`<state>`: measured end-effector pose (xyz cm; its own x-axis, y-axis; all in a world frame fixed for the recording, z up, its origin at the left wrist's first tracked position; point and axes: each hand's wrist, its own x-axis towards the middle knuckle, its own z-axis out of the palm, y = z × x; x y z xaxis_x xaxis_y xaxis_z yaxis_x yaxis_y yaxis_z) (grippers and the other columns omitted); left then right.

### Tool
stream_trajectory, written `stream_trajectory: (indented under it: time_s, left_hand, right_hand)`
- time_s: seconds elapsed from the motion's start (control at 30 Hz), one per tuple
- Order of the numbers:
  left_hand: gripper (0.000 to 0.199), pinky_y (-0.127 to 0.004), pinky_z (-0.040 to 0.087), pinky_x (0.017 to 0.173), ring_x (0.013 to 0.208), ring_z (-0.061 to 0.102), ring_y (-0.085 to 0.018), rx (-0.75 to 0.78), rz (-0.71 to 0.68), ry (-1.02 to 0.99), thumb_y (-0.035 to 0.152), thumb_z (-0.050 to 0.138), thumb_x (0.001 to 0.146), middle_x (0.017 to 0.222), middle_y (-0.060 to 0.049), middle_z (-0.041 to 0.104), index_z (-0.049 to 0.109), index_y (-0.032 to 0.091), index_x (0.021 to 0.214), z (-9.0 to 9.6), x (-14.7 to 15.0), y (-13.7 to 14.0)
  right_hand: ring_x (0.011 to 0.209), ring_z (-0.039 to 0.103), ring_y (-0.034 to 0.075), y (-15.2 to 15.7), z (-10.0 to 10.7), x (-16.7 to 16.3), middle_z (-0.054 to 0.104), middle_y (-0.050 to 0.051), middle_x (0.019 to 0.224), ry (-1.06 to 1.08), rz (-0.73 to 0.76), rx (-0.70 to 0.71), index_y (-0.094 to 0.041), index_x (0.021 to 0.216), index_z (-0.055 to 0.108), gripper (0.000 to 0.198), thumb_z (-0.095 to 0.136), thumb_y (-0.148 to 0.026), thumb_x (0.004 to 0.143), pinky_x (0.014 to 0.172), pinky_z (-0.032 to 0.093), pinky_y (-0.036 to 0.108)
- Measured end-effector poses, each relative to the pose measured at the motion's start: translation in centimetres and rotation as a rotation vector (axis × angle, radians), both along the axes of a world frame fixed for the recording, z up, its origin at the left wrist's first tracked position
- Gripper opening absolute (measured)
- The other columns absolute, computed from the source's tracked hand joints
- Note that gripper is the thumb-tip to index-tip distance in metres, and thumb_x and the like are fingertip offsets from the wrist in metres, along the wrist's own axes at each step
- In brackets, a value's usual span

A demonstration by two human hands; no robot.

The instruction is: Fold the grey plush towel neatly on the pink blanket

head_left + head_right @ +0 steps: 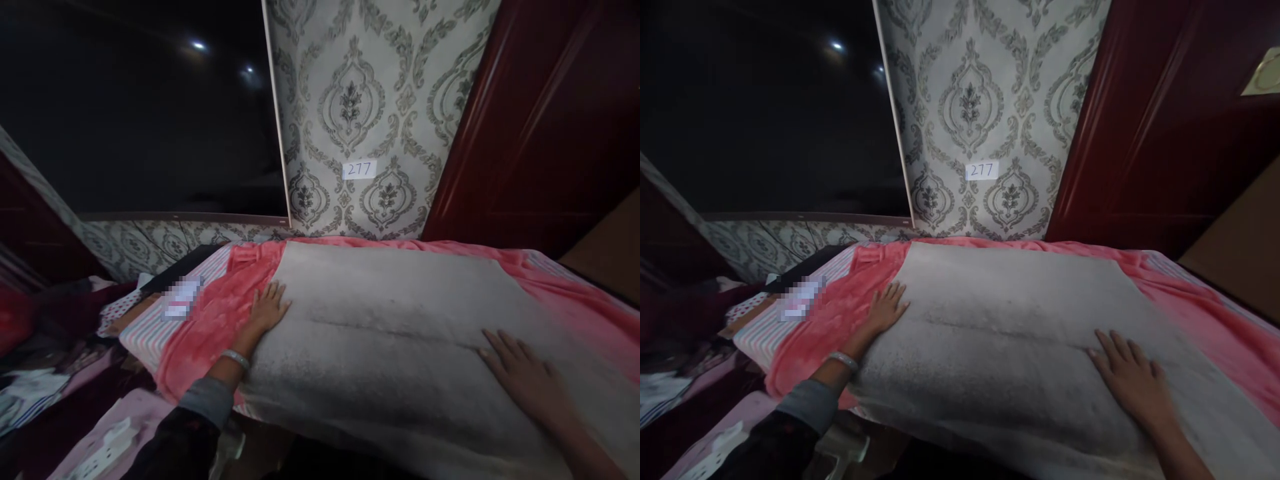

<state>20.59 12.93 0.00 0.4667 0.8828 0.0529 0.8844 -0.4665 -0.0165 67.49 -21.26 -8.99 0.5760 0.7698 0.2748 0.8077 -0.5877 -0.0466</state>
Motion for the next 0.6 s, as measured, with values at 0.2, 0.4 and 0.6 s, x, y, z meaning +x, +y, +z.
stream_trajectory:
  time_s: [0.2, 0.4, 0.6]
  left_hand:
    - [0.065, -0.062, 0.016, 0.119, 0.153, 0.016, -0.035, 0.033, 0.101, -0.023, 0.053, 0.029, 0.099, 0.164, -0.018, 0.023, 0.039, 0.014, 0.151, 1.5, 2.0, 1.5]
    - [0.061, -0.052, 0.015, 0.123, 0.153, 0.017, -0.025, -0.062, -0.299, -0.011, 0.056, 0.034, 0.099, 0.165, -0.003, 0.024, 0.033, 0.030, 0.154, 0.9, 8.5, 2.2]
    - [0.064, -0.053, 0.017, 0.122, 0.153, 0.018, -0.030, -0.051, -0.150, -0.025, 0.054, 0.029, 0.099, 0.165, -0.009, 0.024, 0.034, 0.024, 0.155, 0.4, 8.5, 5.2]
  right_hand:
    - [0.144, 0.034, 0.036, 0.4, 0.3, -0.3, 0.037, 0.009, 0.159, 0.054, -0.032, -0.018, -0.023, 0.152, 0.043, 0.079, 0.015, -0.057, 0.087, 0.109, 0.033, 0.060]
    - [0.143, 0.037, 0.036, 0.2, -1.0, 0.5, 0.041, 0.009, 0.157, 0.027, -0.004, 0.048, -0.024, 0.149, 0.047, 0.081, 0.012, -0.062, 0.087, 0.108, 0.035, 0.061]
    - [0.141, 0.040, 0.037, 0.0, -1.7, 1.3, 0.044, 0.007, 0.155, 0.033, 0.014, 0.094, -0.030, 0.147, 0.048, 0.074, 0.019, -0.062, 0.088, 0.107, 0.038, 0.063]
